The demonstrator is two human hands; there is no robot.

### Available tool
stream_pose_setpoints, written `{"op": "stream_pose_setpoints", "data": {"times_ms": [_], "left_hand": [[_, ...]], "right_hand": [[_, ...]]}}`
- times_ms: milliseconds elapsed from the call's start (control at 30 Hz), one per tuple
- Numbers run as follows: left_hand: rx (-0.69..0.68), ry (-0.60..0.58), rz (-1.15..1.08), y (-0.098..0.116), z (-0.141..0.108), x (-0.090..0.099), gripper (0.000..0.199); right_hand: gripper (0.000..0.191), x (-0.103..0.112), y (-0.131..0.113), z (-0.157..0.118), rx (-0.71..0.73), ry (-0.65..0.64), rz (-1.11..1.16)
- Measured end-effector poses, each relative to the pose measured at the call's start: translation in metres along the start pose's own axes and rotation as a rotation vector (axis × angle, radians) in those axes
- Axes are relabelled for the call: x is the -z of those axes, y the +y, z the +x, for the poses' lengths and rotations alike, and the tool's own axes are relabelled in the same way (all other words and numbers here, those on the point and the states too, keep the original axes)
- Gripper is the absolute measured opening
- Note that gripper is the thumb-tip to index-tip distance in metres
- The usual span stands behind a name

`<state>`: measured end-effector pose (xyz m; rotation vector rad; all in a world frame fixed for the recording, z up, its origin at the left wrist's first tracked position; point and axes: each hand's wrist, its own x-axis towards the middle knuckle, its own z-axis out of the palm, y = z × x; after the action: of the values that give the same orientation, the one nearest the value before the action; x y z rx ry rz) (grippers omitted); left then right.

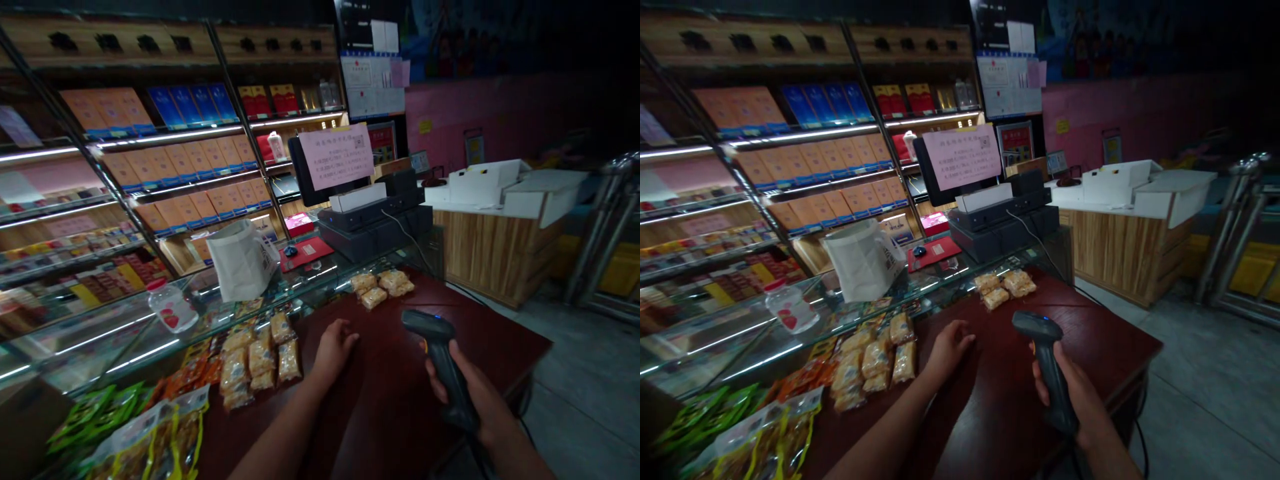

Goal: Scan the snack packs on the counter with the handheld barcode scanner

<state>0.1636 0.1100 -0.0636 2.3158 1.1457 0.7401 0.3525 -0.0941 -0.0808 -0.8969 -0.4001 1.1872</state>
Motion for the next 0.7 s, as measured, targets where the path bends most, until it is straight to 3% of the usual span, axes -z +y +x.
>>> {"op": "stream_pose_setpoints", "data": {"times_ms": [167,300,433,533,700], "left_hand": [[0.166,0.121,-0.044,0.017,0.058,-0.049,0.054],[0.304,0.15,0.056,0.032,0.078,-0.067,0.054],[0.36,0.144,-0.023,0.034,0.079,-0.065,0.036],[0.373,0.13,-0.161,0.027,0.07,-0.054,0.038],[0.455,0.087,-0.476,0.009,0.025,-0.027,0.037]], "right_hand": [[0.055,0.002,0.004,0.009,0.032,0.031,0.01],[0.056,-0.002,0.006,0.006,0.063,0.06,-0.029],[0.059,-0.007,0.002,0.001,0.09,0.08,-0.091],[0.061,-0.009,-0.002,-0.001,0.085,0.077,-0.108],[0.061,-0.008,-0.002,-0.002,0.058,0.063,-0.109]]}}
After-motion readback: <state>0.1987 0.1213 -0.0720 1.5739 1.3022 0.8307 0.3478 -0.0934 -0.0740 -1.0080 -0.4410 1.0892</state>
